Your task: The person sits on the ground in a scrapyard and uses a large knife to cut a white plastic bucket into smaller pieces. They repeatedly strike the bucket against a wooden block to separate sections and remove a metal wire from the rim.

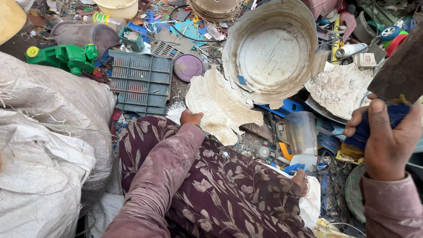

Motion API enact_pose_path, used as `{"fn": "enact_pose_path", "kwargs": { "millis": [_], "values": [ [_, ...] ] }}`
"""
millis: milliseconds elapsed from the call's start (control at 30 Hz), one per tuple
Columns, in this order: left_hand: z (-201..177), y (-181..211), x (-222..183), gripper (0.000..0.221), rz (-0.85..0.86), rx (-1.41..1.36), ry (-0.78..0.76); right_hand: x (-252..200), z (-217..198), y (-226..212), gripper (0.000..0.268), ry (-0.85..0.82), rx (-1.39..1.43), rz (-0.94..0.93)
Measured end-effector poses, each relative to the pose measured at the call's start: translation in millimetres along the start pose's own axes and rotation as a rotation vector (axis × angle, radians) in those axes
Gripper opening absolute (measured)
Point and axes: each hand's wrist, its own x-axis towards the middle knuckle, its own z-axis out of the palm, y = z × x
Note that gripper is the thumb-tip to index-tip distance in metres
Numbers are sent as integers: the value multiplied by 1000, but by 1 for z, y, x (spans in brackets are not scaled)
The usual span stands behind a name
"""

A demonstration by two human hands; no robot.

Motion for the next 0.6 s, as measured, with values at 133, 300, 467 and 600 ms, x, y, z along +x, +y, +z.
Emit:
{"fn": "enact_pose_path", "kwargs": {
  "millis": [133, 300, 467, 600],
  "values": [
    [1, 4, -1, 43, -13, 33, 23, -43, 24, 92, 34, 46, -456, 322],
    [-1, 8, -2, 38, 3, 188, 0, -99, -17, 173, 36, -760, -1223, 284],
    [-4, -15, -14, 38, 9, 122, 23, -118, -27, 140, 40, -692, -897, 671],
    [-9, 10, 8, 38, 71, 135, 96, -85, -4, 75, 34, -462, -536, 708]
  ]
}}
